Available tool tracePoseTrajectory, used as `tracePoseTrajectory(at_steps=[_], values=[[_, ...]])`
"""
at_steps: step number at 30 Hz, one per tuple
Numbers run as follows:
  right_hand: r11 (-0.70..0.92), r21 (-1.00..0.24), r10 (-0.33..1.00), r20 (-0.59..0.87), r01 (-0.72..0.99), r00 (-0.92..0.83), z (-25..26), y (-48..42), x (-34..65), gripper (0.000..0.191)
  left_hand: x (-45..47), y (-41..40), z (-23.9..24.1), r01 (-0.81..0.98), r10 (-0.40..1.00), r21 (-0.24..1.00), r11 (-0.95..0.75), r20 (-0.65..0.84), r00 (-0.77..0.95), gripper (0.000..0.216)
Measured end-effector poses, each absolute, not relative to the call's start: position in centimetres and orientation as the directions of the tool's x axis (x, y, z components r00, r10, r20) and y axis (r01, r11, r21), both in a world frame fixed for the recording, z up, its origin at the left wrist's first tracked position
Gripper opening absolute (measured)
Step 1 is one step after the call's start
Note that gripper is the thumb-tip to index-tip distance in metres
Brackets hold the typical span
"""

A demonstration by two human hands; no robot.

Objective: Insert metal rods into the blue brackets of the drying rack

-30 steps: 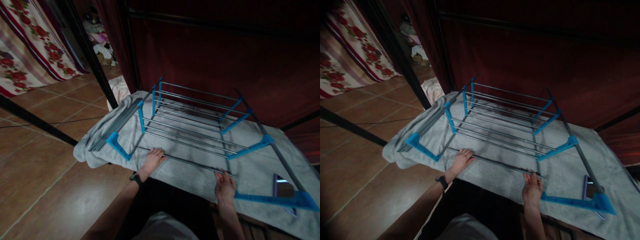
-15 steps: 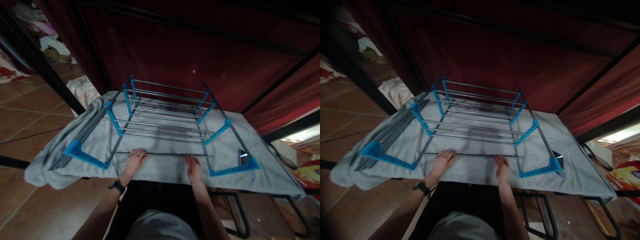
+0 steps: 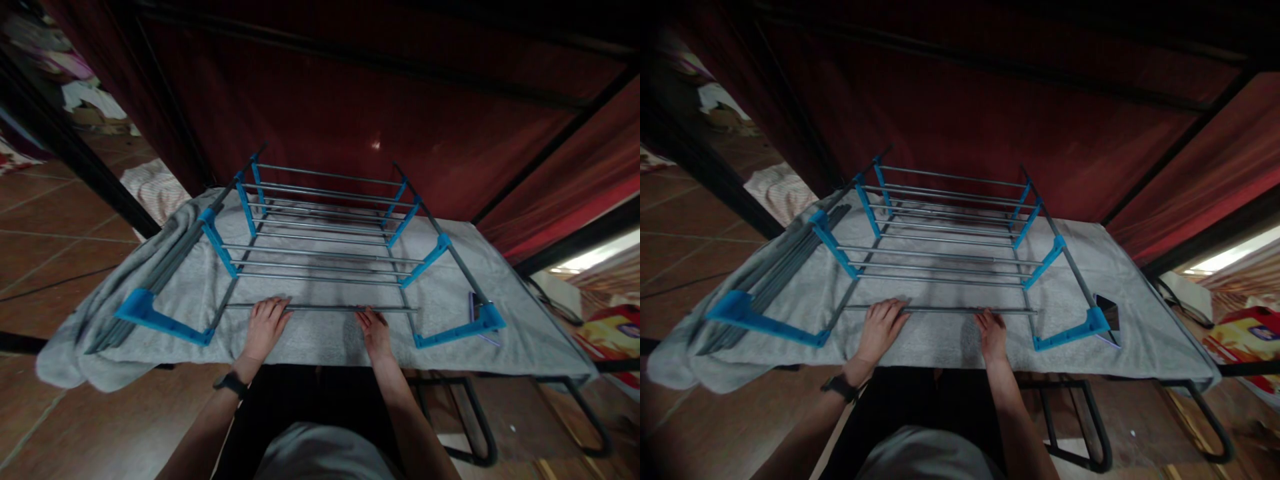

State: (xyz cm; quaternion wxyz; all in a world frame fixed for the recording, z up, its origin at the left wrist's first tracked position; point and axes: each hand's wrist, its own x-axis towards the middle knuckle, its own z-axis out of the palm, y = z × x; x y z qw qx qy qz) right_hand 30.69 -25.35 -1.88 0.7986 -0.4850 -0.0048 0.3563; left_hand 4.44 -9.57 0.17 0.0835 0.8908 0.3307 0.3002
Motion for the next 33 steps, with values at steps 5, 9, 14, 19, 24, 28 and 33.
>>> tracePoseTrajectory(at_steps=[5,9,14,19,24,28,33], values=[[0.306,-0.776,0.547,-0.331,-0.551,0.769,-1.7,-26.0,31.4,0.014,7.0,-13.0,-0.2,0.303,0.849,0.837,-0.455,0.306,0.431,0.026],[0.314,-0.782,0.553,-0.31,-0.538,0.773,-1.5,-26.4,31.5,0.014,9.5,-13.8,-0.5,-0.074,0.959,0.989,0.129,-0.105,0.263,0.028],[0.326,-0.78,0.553,-0.301,-0.534,0.777,-1.6,-27.0,31.5,0.017,9.4,-12.3,0.4,-0.494,0.873,0.724,0.482,-0.447,0.196,0.016],[0.323,-0.777,0.572,-0.295,-0.541,0.766,-2.1,-27.4,31.8,0.022,7.6,-10.9,1.3,-0.582,0.899,0.71,0.396,-0.43,0.087,0.011],[0.367,-0.749,0.528,-0.321,-0.552,0.786,-2.5,-27.4,32.2,0.022,6.2,-9.7,1.5,-0.642,0.904,0.704,0.305,-0.426,-0.039,0.016],[0.364,-0.745,0.535,-0.323,-0.559,0.78,-2.9,-27.4,32.4,0.023,5.2,-8.6,1.4,-0.669,0.904,0.696,0.261,-0.419,-0.083,0.015],[0.375,-0.739,0.56,-0.301,-0.56,0.772,-3.2,-27.5,32.6,0.027,4.6,-7.9,1.0,-0.687,0.899,0.687,0.236,-0.422,-0.114,0.011]])
